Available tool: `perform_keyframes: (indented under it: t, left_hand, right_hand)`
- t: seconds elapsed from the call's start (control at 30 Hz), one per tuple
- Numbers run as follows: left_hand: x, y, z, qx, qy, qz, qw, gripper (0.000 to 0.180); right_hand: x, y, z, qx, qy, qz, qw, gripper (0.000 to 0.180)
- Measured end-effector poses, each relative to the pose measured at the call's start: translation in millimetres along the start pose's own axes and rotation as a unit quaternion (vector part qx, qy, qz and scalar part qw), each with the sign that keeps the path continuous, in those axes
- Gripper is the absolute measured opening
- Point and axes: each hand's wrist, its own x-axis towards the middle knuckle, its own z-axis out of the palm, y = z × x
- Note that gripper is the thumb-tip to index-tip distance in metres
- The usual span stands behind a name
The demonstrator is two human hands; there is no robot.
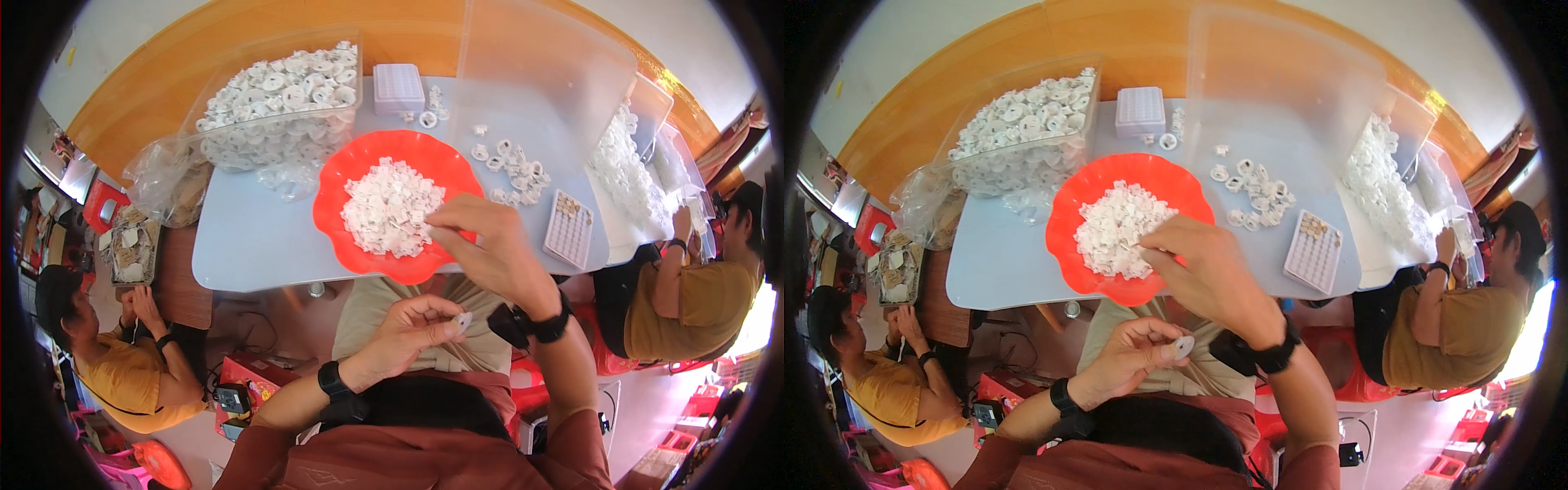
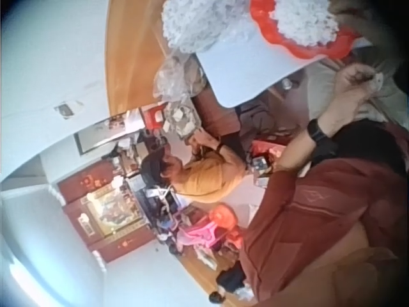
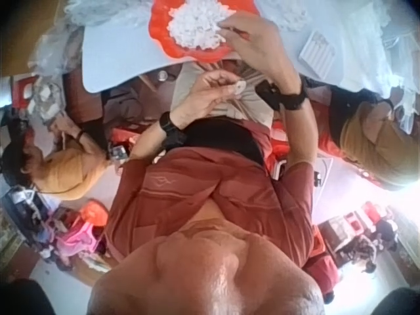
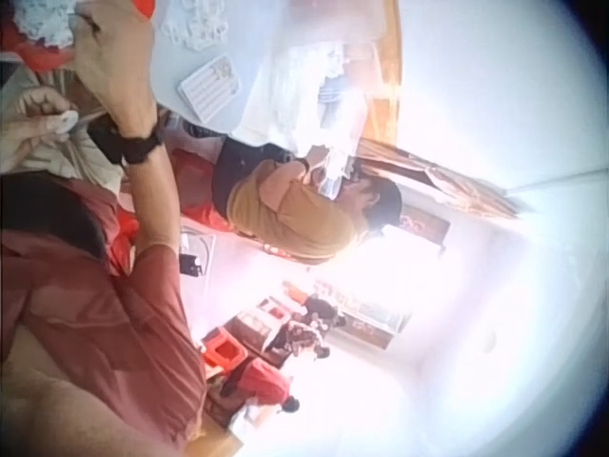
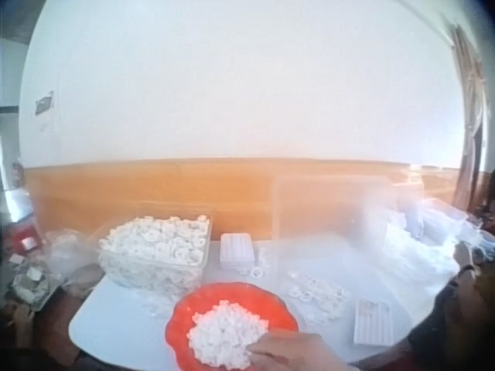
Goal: Assembling small white plastic components by inserting metal pins or smaller parts into them.
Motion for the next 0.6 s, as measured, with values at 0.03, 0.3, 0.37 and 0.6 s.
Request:
perform_keyframes:
  t: [0.03, 0.3, 0.37, 0.6]
  left_hand:
    - [-3.3, 4.8, 3.9, 0.004, -0.006, 0.006, 1.000, 0.021]
    - [-38.6, 81.9, 37.1, 0.190, -0.062, 0.184, 0.962, 0.025]
    - [-47.3, 114.0, 39.5, 0.241, -0.052, 0.246, 0.937, 0.024]
    - [-42.1, 232.4, 29.0, 0.518, 0.216, 0.461, 0.687, 0.017]
  right_hand:
    - [-5.7, -4.4, -6.8, 0.003, 0.000, -0.005, 1.000, 0.012]
    - [-59.3, -33.1, -47.3, 0.081, 0.011, 0.082, 0.993, 0.013]
    - [-76.6, -34.6, -57.1, 0.078, 0.026, 0.105, 0.991, 0.013]
    - [-147.6, -23.9, -68.9, 0.102, 0.114, 0.242, 0.958, 0.011]
